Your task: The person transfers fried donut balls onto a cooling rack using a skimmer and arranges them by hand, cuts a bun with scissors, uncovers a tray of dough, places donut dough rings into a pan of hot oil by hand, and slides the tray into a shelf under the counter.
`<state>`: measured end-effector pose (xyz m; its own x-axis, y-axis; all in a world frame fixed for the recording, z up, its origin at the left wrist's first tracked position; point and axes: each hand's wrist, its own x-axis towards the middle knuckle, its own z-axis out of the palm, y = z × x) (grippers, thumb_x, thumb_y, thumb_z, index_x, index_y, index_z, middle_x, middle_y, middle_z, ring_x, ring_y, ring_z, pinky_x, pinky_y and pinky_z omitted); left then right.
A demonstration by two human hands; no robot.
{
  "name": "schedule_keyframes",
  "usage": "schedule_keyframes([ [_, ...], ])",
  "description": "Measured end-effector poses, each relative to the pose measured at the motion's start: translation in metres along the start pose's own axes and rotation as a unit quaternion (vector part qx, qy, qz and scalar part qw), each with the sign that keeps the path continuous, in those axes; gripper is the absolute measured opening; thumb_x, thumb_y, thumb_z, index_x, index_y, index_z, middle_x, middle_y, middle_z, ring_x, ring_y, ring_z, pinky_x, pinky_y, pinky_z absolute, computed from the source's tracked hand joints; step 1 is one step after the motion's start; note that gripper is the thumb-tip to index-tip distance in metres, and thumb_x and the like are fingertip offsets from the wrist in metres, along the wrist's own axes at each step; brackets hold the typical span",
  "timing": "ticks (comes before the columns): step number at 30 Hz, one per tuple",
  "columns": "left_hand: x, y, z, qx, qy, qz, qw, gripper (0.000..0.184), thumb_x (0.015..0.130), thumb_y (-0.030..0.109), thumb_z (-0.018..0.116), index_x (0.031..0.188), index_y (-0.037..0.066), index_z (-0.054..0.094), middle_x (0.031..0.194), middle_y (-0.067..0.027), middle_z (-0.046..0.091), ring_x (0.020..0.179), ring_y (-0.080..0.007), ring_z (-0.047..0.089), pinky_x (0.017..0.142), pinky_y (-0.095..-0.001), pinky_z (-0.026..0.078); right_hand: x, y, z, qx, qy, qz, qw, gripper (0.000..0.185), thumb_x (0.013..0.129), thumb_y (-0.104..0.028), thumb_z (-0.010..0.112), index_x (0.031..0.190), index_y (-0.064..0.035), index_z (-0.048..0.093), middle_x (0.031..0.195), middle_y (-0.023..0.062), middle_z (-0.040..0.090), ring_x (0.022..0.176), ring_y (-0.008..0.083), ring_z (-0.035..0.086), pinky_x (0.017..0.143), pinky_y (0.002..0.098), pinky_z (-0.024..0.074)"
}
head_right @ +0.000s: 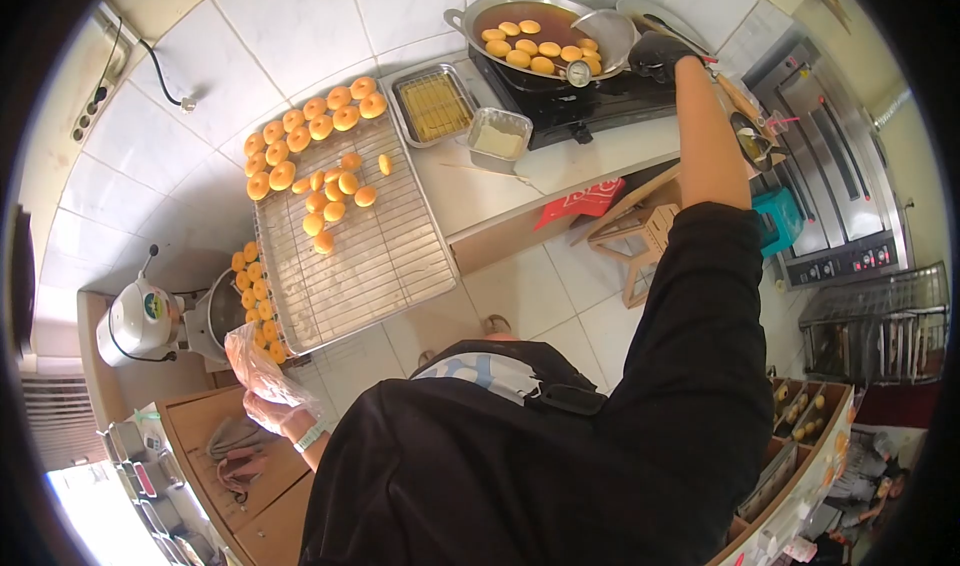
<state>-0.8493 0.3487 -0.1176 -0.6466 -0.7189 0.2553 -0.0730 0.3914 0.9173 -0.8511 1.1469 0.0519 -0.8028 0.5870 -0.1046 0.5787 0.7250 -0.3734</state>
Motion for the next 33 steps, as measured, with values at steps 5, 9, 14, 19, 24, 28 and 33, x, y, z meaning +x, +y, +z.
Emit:
schedule_keyframes([
  [5,0.003,-0.003,0.000,-0.143,0.009,-0.094,0.985,0.023,0.076,0.025,0.052,0.084,0.004,0.054,0.083,-0.0068,0.052,0.075,-0.0180,0.051,0.065,-0.0315,0.045,-0.048,-0.042,-0.018,0.303,-0.109,0.130,0.938,0.013,0.070,-0.018,0.057,0.070,-0.0046,0.057,0.053,0.0058,0.051,0.039,0.0143,0.046,0.034,0.0279,0.0340],
  [9,-0.004,0.014,0.002,-0.195,0.018,-0.124,0.973,0.021,0.076,0.025,0.052,0.082,0.005,0.054,0.082,-0.0061,0.053,0.074,-0.0178,0.051,0.064,-0.0311,0.045,-0.044,-0.053,-0.006,0.349,-0.111,0.133,0.921,0.014,0.070,-0.017,0.060,0.073,-0.0038,0.058,0.051,0.0001,0.047,0.037,0.0036,0.037,0.031,0.0174,0.0247],
  [14,0.003,-0.001,0.001,-0.231,-0.021,-0.166,0.958,0.022,0.077,0.026,0.050,0.084,0.005,0.053,0.086,-0.0056,0.053,0.078,-0.0179,0.051,0.066,-0.0305,0.044,-0.043,-0.069,0.001,0.318,-0.104,0.113,0.936,0.013,0.070,-0.017,0.059,0.074,-0.0039,0.058,0.051,0.0002,0.048,0.037,0.0038,0.037,0.031,0.0176,0.0249],
  [19,0.008,-0.010,-0.002,-0.232,-0.040,-0.200,0.951,0.024,0.077,0.028,0.049,0.086,0.006,0.053,0.089,-0.0057,0.052,0.082,-0.0175,0.050,0.070,-0.0303,0.043,-0.043,-0.080,0.001,0.250,-0.109,0.082,0.958,0.012,0.070,-0.016,0.059,0.074,-0.0041,0.057,0.050,0.0003,0.048,0.037,0.0040,0.038,0.031,0.0178,0.0251],
  [24,0.000,0.002,-0.007,-0.204,-0.003,-0.162,0.966,0.024,0.077,0.027,0.050,0.088,0.006,0.052,0.088,-0.0054,0.052,0.080,-0.0171,0.050,0.069,-0.0296,0.044,-0.047,-0.090,-0.005,0.184,-0.118,0.057,0.974,0.012,0.071,-0.015,0.059,0.074,-0.0042,0.057,0.050,0.0004,0.048,0.036,0.0042,0.038,0.031,0.0180,0.0253],
  [28,0.001,-0.004,-0.010,-0.149,0.011,-0.110,0.983,0.023,0.077,0.026,0.051,0.087,0.006,0.052,0.088,-0.0049,0.051,0.080,-0.0164,0.049,0.070,-0.0291,0.044,-0.052,-0.097,-0.012,0.160,-0.127,0.046,0.978,0.011,0.071,-0.015,0.058,0.074,-0.0042,0.057,0.050,0.0005,0.048,0.036,0.0044,0.038,0.031,0.0181,0.0255],
  [33,0.002,0.000,-0.006,-0.254,0.001,-0.198,0.947,0.024,0.077,0.027,0.050,0.086,0.005,0.051,0.088,-0.0048,0.052,0.080,-0.0163,0.050,0.068,-0.0295,0.044,-0.043,-0.090,-0.018,0.199,-0.169,0.085,0.962,0.009,0.071,-0.013,0.057,0.075,-0.0045,0.057,0.050,0.0004,0.048,0.035,0.0045,0.038,0.031,0.0181,0.0259],
])
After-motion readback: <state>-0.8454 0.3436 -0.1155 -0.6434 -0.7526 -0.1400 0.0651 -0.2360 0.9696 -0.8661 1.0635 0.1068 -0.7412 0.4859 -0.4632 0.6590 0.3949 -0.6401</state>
